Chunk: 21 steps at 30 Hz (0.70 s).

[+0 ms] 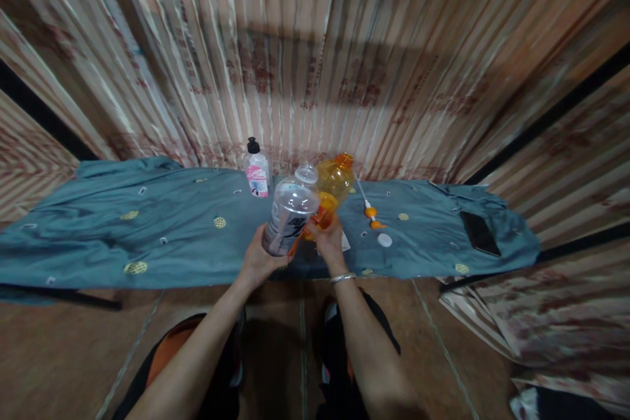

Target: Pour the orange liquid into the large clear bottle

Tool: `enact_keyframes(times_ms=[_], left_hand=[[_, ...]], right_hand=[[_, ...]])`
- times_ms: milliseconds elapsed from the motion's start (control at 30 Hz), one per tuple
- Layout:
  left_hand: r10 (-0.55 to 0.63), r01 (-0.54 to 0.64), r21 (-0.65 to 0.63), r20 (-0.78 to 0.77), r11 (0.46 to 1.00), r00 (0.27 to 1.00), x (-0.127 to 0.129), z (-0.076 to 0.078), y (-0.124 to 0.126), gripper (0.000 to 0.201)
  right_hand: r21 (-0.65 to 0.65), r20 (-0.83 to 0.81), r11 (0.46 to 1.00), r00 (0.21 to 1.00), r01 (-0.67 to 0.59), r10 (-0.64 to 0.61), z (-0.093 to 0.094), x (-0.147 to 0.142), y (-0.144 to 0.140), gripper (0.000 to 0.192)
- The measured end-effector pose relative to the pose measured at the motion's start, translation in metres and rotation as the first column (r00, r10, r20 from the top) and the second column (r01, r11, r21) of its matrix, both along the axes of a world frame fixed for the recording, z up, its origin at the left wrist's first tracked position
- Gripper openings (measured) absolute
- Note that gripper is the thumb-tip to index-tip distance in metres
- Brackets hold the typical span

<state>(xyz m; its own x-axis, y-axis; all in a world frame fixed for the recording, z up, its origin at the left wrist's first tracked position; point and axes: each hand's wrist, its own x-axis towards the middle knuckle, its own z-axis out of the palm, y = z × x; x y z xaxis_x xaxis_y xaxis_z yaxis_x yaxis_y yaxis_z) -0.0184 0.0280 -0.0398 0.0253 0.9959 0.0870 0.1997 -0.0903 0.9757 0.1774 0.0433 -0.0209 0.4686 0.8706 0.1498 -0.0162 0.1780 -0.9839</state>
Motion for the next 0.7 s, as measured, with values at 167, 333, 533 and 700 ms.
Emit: enact_keyframes(times_ms=[167, 333, 533, 700], left_hand=[[-0.014, 0.013, 0.017, 0.068, 1.0, 0.998, 0.007, 0.006, -0.003, 0.049], [-0.043, 0.04, 0.023, 0.169, 0.999, 0.985, 0.008, 0.018, -0.004, 0.051], [-0.035, 0.042, -0.013, 0.338, 0.999, 0.94, 0.014, 0.046, -0.005, 0.086], [-0.031, 0.093, -0.104, 0.486, 0.99, 0.873, 0.024, 0.072, -0.01, 0.076]], right_hand=[[0.025, -0.027, 0.999, 0.999, 0.032, -0.031, 0.003, 0.001, 0.006, 0.041], [0.067, -0.06, 0.996, 0.997, 0.056, -0.052, 0.012, 0.0, 0.006, 0.039], [0.1, -0.071, 0.993, 0.996, 0.06, -0.053, 0.026, 0.01, 0.002, 0.035], [0.127, -0.103, 0.99, 0.994, 0.053, -0.04, 0.036, 0.014, -0.001, 0.041]])
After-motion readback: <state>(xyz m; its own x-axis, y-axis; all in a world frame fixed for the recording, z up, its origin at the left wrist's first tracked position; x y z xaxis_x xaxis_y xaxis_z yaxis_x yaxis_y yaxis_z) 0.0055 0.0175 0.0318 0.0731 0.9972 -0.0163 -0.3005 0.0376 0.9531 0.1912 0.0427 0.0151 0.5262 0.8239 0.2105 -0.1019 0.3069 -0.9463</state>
